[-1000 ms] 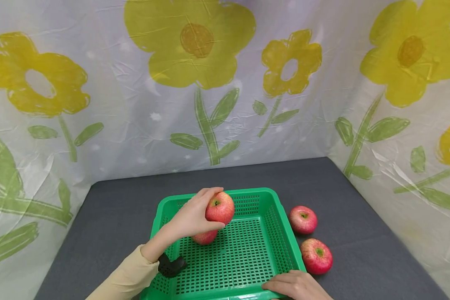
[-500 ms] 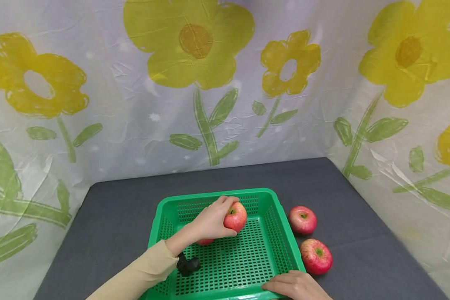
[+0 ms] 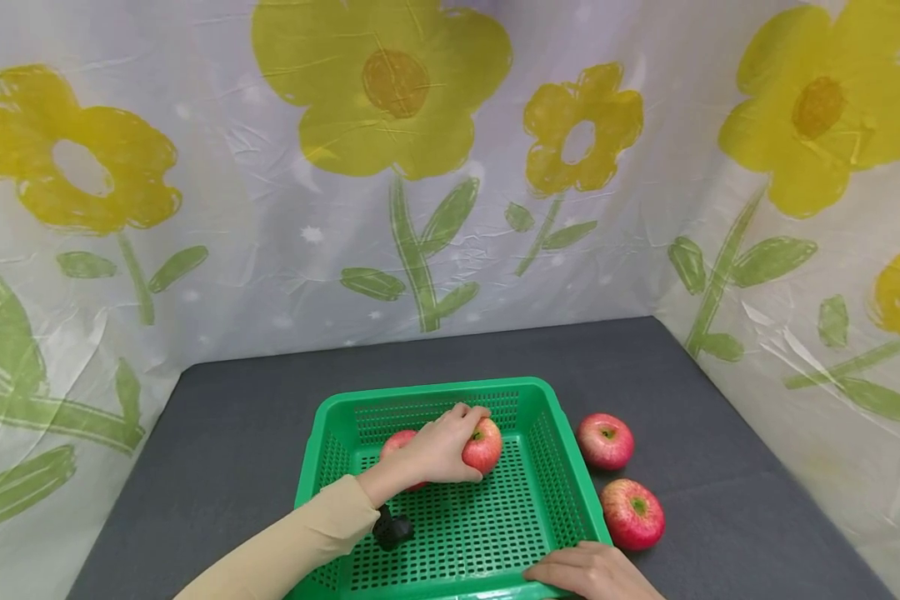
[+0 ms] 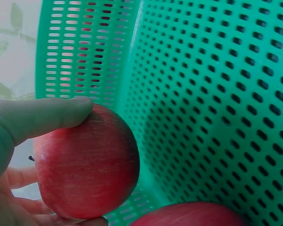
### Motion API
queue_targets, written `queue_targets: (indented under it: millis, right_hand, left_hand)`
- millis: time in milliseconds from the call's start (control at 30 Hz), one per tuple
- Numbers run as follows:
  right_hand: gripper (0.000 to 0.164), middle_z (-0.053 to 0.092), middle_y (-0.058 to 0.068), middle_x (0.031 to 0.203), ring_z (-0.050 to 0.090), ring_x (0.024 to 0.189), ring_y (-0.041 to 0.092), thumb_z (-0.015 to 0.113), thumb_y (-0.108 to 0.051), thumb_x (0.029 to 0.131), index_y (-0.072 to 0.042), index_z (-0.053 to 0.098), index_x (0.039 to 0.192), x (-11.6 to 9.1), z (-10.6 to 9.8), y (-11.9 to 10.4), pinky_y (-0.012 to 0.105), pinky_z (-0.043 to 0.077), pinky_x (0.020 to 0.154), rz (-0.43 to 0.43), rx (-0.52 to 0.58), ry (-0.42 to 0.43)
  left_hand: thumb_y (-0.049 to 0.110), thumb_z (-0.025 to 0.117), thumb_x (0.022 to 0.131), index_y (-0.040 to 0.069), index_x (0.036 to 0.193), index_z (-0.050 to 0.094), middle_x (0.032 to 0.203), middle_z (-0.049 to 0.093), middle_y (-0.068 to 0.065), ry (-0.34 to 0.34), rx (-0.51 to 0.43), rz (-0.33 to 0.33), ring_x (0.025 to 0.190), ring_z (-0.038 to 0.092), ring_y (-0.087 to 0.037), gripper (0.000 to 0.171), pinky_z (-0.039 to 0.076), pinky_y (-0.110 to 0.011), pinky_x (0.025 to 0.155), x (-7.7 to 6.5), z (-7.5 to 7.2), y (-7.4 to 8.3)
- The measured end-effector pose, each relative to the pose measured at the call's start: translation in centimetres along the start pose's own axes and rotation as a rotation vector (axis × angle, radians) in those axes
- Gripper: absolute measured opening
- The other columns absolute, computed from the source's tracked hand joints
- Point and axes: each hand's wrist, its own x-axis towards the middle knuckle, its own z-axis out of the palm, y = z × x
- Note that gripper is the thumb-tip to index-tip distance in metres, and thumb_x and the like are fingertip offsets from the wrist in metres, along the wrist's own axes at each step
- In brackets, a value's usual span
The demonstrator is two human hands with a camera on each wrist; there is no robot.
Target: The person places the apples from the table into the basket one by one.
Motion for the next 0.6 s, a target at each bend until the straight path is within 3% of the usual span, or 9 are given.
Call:
queue_targets:
  millis: [600]
  right_hand:
    - [0.033, 0.06, -0.014, 0.095, 0.052, 0.083, -0.006, 0.064, -0.038, 0.077, -0.024, 0.06, 0.108, -0.1, 0.1, 0.2, 0.004, 0.031, 0.065, -0.026, -0.033, 0.029]
  left_hand:
    - [0.029, 0.079, 0.063, 0.011, 0.125, 0.041, 0.11, 0.046, -0.012, -0.029, 0.048, -0.006, 0.092, 0.052, -0.023, 0.075, 0.047, -0.034, 0.063, 0.9, 2.4, -1.2]
